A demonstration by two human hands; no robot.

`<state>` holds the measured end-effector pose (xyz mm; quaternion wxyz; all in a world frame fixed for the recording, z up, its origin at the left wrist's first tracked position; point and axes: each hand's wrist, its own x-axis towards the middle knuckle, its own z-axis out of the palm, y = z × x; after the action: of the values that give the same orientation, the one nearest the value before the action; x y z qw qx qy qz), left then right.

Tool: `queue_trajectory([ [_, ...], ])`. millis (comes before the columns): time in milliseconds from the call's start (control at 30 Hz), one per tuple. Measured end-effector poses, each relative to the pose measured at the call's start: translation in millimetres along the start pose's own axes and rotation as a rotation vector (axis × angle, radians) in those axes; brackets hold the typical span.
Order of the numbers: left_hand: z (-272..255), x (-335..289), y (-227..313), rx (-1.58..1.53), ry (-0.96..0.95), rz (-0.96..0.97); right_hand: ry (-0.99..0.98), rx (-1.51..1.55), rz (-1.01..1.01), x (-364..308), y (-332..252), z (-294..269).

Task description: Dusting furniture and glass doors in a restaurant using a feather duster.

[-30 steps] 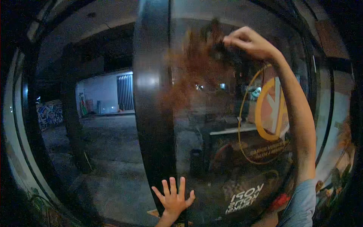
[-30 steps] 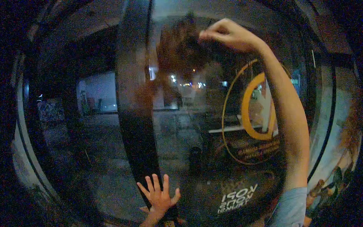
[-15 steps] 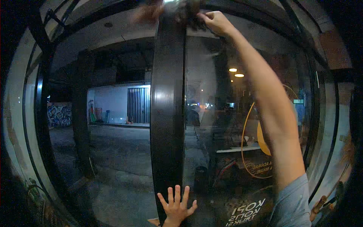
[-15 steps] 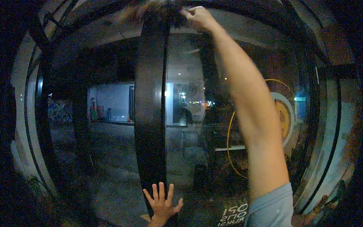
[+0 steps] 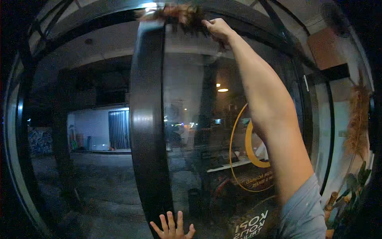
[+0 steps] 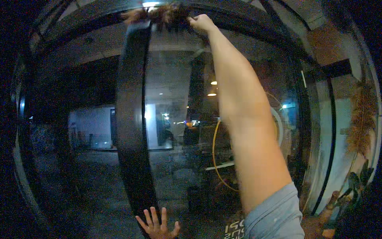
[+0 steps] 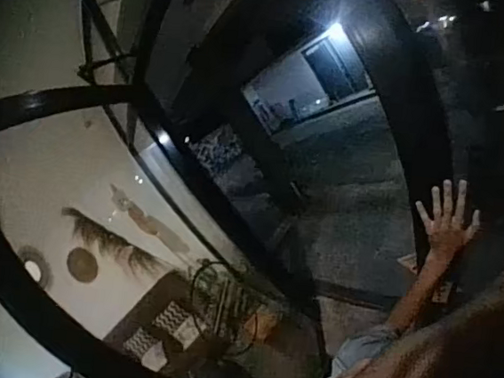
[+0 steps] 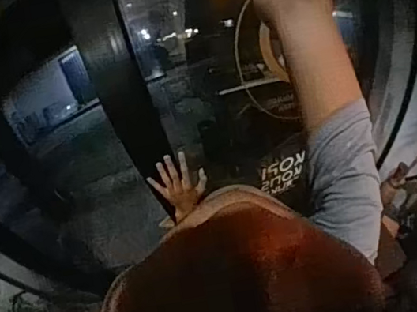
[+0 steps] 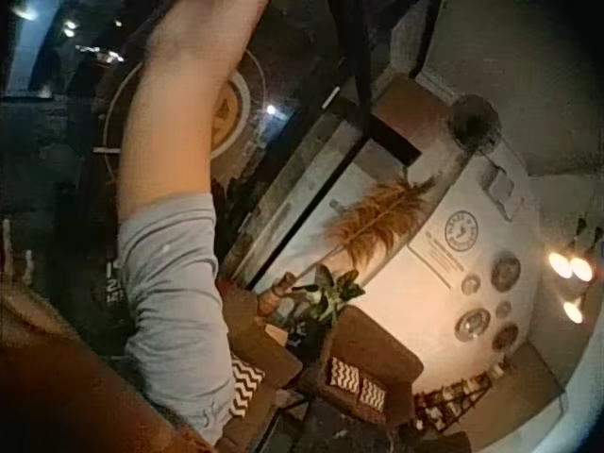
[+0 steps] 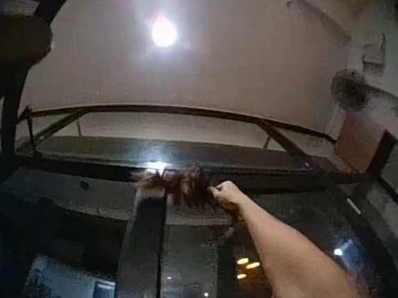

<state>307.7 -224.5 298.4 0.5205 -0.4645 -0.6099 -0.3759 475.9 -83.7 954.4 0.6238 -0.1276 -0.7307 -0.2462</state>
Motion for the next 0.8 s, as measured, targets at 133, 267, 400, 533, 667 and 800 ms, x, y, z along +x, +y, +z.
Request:
queue_trajectory([
  [133,14.0,5.7,7.4,-0.053,0.038,0.073,0.243,-0.230,0.695,-0.2,97.5,-42.2],
  [267,2.2,-3.8,0.1,0.019,0.016,0.002,0.224,-0.156,0.249,-52.1,57.8,-37.3],
  [400,10.7,4.2,5.1,-0.044,0.043,0.058,0.417,-0.342,0.498,-76.6,170.5,-77.7],
  [533,11.9,0.3,4.3,-0.065,0.078,0.076,0.670,0.062,0.667,-109.6,221.8,-137.9],
  [667,1.2,-5.6,-0.4,0.041,0.053,0.024,0.281,0.190,0.760,-181.2,197.4,-116.9],
  [800,-1.3,-2.3,6.4,0.088,0.046,0.014,0.619,-0.052,1.086,-230.7,243.4,-152.9],
])
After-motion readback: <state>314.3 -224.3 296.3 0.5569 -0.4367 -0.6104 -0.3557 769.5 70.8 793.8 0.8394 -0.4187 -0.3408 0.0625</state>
